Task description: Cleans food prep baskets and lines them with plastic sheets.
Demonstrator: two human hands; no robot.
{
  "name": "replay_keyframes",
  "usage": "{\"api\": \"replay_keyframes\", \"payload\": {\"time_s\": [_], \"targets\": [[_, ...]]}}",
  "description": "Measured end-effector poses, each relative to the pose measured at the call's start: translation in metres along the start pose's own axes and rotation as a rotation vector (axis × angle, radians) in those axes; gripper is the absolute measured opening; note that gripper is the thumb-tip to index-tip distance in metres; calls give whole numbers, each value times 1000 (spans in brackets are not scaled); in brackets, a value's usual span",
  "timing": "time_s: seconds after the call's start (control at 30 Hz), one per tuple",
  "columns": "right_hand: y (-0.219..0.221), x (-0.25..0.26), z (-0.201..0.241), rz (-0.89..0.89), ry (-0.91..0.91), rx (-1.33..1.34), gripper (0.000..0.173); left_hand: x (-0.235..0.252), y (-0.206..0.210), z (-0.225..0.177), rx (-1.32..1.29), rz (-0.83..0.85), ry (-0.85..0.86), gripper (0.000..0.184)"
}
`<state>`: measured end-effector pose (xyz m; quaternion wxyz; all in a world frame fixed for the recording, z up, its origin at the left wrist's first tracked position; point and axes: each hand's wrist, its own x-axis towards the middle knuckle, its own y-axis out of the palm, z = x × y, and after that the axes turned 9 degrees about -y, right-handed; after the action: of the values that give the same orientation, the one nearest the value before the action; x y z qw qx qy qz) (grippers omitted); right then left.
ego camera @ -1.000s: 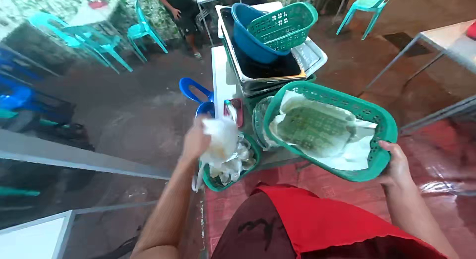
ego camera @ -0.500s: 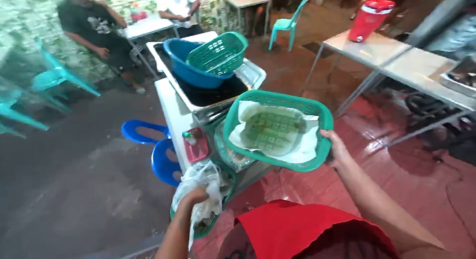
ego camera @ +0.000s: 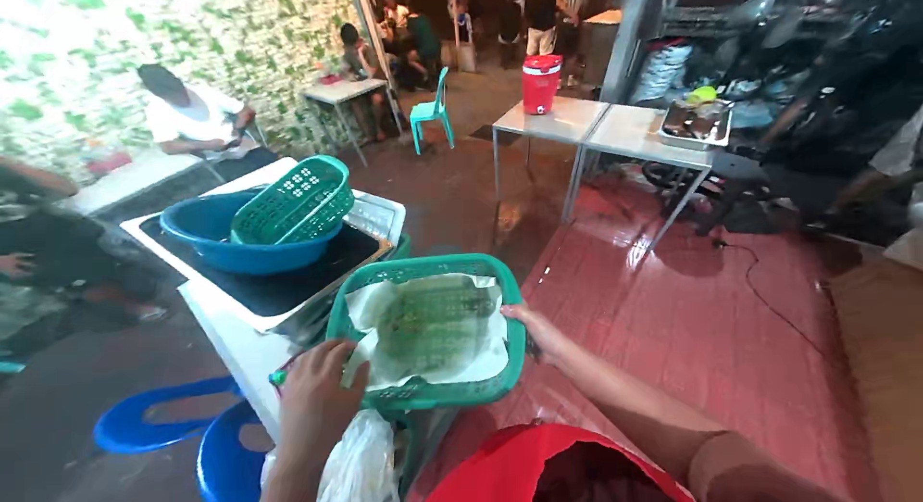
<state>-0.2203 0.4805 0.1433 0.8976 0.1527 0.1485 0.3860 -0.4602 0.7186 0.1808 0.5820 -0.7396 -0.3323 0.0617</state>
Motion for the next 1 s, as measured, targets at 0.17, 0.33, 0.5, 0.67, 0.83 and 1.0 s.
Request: {"api": "replay_keyframes", "payload": {"time_s": [0.17, 0.33, 0.5, 0.67, 0.83, 1.0], "targets": [[10, -11, 3, 52, -43, -7, 68, 48, 30, -49, 609, 439, -150, 62], [6, -14, 5, 23, -48, -4, 69, 66, 31, -57, 796, 603, -148, 30], [-9, -4, 7, -72, -67, 15, 58, 72, 4, -58, 464, 409, 52, 25], [-2, 23, 4, -101, -104, -83, 60, 57, -32, -44, 65, -99, 197, 14], [8, 56, 28, -86, -169, -88, 51, -9, -116, 0, 123, -315, -102, 12], [43, 128, 76, -129, -228, -99, 34, -105, -141, 67, 301, -358, -387, 22]]}}
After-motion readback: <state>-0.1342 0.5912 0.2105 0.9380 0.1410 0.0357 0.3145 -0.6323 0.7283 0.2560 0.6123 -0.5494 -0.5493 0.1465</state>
